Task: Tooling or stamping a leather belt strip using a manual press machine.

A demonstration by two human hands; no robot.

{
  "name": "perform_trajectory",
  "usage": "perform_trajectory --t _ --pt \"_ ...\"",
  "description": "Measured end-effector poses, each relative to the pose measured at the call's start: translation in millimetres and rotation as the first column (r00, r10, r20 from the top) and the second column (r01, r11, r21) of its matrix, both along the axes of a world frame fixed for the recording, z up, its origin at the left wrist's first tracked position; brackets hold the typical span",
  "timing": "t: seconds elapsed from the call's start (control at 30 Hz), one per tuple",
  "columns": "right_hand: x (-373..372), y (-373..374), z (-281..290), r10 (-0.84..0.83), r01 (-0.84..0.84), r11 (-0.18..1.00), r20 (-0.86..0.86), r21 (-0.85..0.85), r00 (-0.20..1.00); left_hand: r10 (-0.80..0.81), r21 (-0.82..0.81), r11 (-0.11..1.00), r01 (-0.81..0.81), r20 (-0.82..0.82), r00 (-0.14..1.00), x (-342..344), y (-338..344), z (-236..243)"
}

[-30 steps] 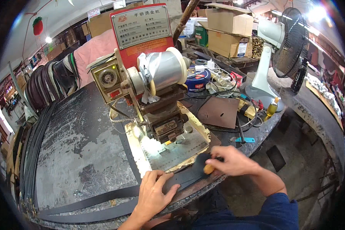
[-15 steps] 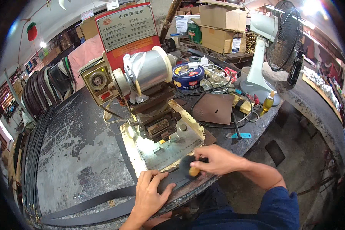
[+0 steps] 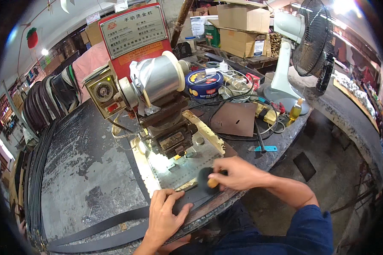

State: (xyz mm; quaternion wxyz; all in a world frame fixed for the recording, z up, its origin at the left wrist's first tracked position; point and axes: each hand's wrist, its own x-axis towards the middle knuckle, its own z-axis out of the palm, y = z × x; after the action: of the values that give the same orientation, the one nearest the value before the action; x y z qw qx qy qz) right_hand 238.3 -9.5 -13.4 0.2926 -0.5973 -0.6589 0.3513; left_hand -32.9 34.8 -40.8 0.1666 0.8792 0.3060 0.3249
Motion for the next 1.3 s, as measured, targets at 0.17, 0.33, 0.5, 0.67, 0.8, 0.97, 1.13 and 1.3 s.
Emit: perform_trajectory --t 0.17,0.33,0.5,0.67,0.8,0.97,1.13,1.3 --pt "34.6 -24.0 16.1 -0.301 0.3 0.953 -0.036 -0.034 0.953 0.018 0.008 1.0 -0.018 0.003 1.0 -2.0 -1.5 -0.7" --pt "-17.6 -7.7 3.8 -0.012 0.016 0.989 -0.03 0.149 0.999 0.006 -0.014 1.0 -0.006 0.003 1.0 4.0 -1.3 2.2" --pt "11.1 -24.4 7.0 -0.063 0.055 0.994 0.093 0.092 0.994 0.028 -0.019 0.999 -0.028 0.017 0.999 -1.9 -2.6 -1.8" --pt "32.8 -44.8 12.6 -0.296 0.296 0.955 -0.035 -0.019 0.954 0.036 -0.018 0.999 -0.036 0.004 0.999 -3.8 -0.4 -2.5" --pt "-6.7 -39.0 -2.8 -0.096 0.113 0.979 -0.103 0.171 0.99 -0.012 0.001 1.0 0.012 0.031 0.999 9.3 1.6 -2.8" --pt "38.4 -30.8 -18.6 -0.218 0.221 0.955 -0.04 0.199 0.975 0.064 0.021 0.998 -0.064 0.007 0.998 3.9 -2.3 -1.4" --pt "161.2 -71.8 -55.6 -0.695 0.769 0.613 -0.339 0.182 0.634 0.091 0.0 0.996 -0.091 -0.065 0.994 7.8 -7.6 11.7" --pt "189.0 -84.7 -66.7 -0.766 0.886 0.433 -0.45 0.166 0.459 0.1 0.07 0.993 -0.093 -0.113 0.988 7.2 5.1 19.2"
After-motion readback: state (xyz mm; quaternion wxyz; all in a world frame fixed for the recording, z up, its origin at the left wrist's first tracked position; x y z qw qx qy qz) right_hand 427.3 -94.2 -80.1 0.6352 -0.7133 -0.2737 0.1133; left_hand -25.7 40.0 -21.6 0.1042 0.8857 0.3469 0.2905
